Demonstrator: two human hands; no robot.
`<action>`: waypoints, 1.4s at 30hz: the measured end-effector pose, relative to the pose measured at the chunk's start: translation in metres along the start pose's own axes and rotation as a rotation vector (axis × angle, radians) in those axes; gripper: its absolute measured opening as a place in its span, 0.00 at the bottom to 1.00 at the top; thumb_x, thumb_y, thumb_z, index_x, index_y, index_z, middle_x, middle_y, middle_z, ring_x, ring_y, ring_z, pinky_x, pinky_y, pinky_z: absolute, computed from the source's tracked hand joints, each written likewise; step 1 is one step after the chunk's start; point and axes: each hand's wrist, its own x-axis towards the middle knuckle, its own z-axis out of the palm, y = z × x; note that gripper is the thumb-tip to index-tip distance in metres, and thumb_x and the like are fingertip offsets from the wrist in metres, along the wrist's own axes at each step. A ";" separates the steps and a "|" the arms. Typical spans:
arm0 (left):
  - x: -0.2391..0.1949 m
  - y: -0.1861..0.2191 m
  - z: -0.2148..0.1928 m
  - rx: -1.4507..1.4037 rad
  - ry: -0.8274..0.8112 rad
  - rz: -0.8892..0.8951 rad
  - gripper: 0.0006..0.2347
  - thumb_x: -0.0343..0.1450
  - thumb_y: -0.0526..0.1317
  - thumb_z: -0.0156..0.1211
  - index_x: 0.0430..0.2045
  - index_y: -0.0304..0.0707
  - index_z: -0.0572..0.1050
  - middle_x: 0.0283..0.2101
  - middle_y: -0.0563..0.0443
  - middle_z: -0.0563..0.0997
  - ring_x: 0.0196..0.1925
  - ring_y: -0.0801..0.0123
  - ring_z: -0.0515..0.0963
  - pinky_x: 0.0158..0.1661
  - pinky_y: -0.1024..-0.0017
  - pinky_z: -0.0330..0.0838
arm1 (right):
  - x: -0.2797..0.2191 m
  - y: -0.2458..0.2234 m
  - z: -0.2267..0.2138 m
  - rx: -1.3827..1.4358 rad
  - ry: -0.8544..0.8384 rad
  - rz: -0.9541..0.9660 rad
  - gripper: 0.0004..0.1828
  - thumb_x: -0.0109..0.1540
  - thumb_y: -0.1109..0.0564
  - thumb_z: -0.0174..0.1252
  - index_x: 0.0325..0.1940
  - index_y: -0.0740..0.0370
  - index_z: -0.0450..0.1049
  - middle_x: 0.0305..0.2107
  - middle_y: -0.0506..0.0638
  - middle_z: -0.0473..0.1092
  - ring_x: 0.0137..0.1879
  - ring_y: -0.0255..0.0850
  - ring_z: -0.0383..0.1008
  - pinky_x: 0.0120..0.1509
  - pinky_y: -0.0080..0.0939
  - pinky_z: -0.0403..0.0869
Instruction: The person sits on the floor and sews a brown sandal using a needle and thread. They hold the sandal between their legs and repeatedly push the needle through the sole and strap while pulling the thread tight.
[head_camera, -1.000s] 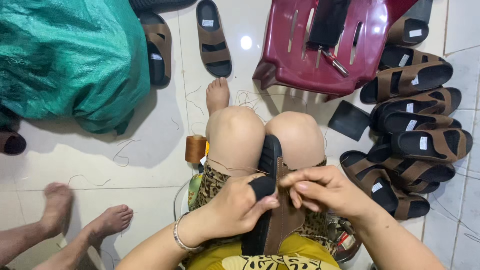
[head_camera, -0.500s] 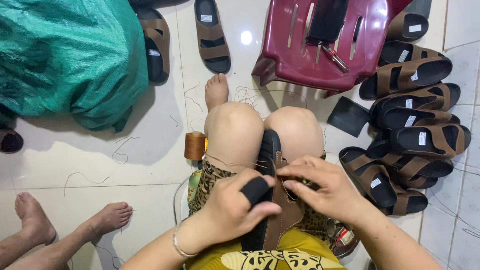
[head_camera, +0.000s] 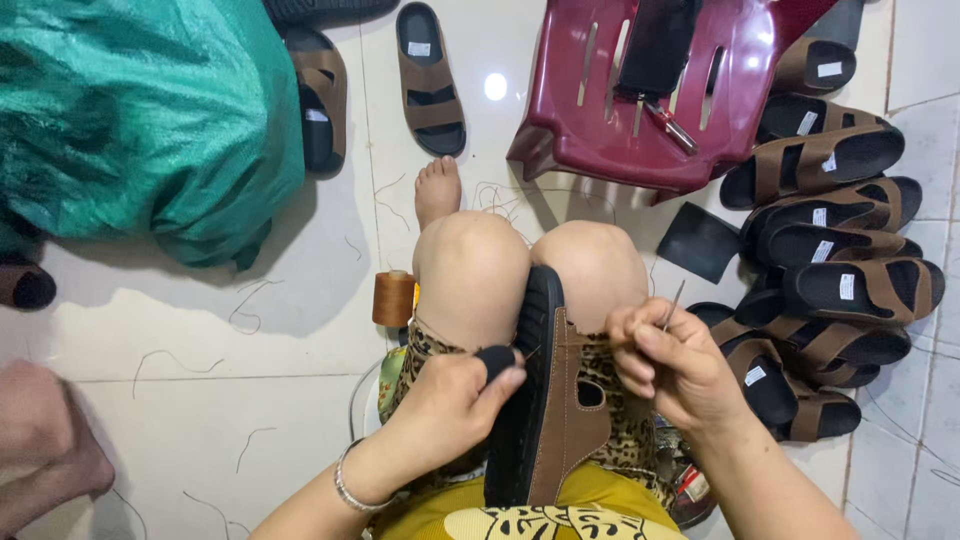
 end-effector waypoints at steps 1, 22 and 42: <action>0.000 -0.003 -0.001 -0.001 -0.007 -0.003 0.19 0.75 0.49 0.58 0.15 0.36 0.75 0.20 0.42 0.82 0.21 0.50 0.81 0.25 0.57 0.67 | -0.003 -0.001 -0.002 0.004 0.006 0.002 0.02 0.63 0.63 0.62 0.39 0.63 0.76 0.33 0.60 0.67 0.23 0.34 0.61 0.21 0.26 0.61; 0.003 0.060 -0.025 -0.291 0.358 0.657 0.04 0.75 0.32 0.57 0.31 0.29 0.72 0.32 0.45 0.77 0.30 0.56 0.76 0.34 0.64 0.74 | -0.004 0.008 0.061 -1.183 -0.164 -0.256 0.13 0.60 0.56 0.64 0.48 0.57 0.84 0.41 0.47 0.85 0.43 0.30 0.86 0.50 0.29 0.82; 0.009 0.055 0.011 0.245 0.341 0.695 0.13 0.76 0.32 0.56 0.20 0.31 0.66 0.26 0.44 0.64 0.26 0.52 0.65 0.23 0.56 0.58 | -0.014 -0.018 0.042 -0.446 -0.136 -0.057 0.10 0.63 0.56 0.63 0.37 0.69 0.80 0.34 0.62 0.73 0.21 0.33 0.61 0.20 0.28 0.64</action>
